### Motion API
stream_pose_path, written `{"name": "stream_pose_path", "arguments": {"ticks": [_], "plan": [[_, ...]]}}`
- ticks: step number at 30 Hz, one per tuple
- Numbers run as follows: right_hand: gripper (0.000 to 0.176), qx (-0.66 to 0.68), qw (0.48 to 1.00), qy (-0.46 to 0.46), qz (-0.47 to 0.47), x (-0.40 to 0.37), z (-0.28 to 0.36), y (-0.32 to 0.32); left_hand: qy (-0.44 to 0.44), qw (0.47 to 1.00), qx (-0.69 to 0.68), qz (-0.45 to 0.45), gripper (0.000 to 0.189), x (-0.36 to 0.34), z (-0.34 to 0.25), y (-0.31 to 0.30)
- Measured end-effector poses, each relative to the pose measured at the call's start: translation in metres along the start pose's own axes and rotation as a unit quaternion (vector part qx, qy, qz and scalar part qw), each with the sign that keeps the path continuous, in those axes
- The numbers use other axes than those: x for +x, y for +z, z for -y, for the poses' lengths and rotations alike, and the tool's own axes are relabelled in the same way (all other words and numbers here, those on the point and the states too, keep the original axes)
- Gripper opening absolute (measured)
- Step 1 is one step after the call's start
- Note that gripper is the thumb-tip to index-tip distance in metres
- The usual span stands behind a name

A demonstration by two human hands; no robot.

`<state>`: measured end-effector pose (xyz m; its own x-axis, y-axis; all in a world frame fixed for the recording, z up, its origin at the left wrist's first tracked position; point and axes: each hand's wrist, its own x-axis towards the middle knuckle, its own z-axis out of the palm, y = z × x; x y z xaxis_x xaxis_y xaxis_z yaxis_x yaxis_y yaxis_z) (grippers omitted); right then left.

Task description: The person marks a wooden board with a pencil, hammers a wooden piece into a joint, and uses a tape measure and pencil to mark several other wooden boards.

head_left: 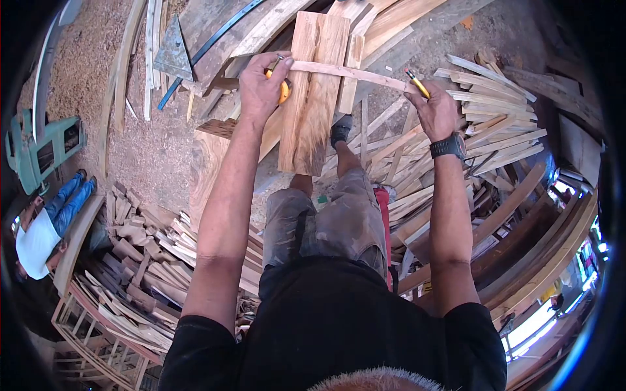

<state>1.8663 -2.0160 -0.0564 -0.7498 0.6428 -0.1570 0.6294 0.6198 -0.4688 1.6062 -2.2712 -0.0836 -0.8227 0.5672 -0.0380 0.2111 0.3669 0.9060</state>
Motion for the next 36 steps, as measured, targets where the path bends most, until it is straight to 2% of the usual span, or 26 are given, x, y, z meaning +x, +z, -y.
{"name": "stream_pose_path", "arguments": {"ticks": [2, 6, 8, 15, 20, 24, 27, 29, 31, 36], "plan": [[0.032, 0.004, 0.999, -0.024, -0.041, 0.000, -0.001, 0.004, -0.086, 0.995, -0.041, 0.022, 0.026, -0.003, 0.002, 0.000], [0.030, 0.001, 0.998, -0.031, -0.050, -0.010, 0.011, -0.009, -0.110, 0.991, -0.072, 0.023, 0.029, -0.010, 0.003, 0.000], [0.029, -0.003, 1.000, 0.014, 0.008, -0.017, 0.015, -0.015, -0.132, 0.990, -0.033, 0.039, 0.031, -0.009, -0.002, -0.002], [0.030, 0.018, 1.000, 0.017, 0.007, -0.013, 0.004, -0.007, -0.109, 0.991, -0.053, 0.052, 0.034, -0.004, 0.005, -0.003], [0.030, 0.020, 0.997, 0.068, 0.029, -0.008, 0.008, -0.015, -0.098, 0.994, -0.035, 0.045, 0.036, -0.004, -0.001, 0.002], [0.028, 0.026, 0.999, 0.028, -0.020, -0.018, 0.005, -0.003, -0.102, 0.993, -0.033, 0.041, 0.036, 0.000, 0.000, 0.003], [0.027, 0.020, 0.999, -0.009, -0.027, -0.015, 0.007, -0.006, -0.129, 0.988, -0.069, 0.048, 0.033, -0.001, 0.003, 0.000], [0.027, 0.019, 0.999, -0.016, -0.021, -0.015, 0.011, -0.008, -0.171, 0.974, -0.143, 0.044, 0.033, -0.002, -0.002, -0.004], [0.026, 0.034, 0.999, -0.036, -0.016, -0.017, 0.018, -0.009, -0.181, 0.971, -0.146, 0.051, 0.032, -0.001, -0.002, -0.006], [0.027, 0.032, 0.999, -0.015, -0.006, -0.016, 0.017, -0.004, -0.206, 0.963, -0.165, 0.060, 0.031, -0.002, -0.005, -0.007]]}}
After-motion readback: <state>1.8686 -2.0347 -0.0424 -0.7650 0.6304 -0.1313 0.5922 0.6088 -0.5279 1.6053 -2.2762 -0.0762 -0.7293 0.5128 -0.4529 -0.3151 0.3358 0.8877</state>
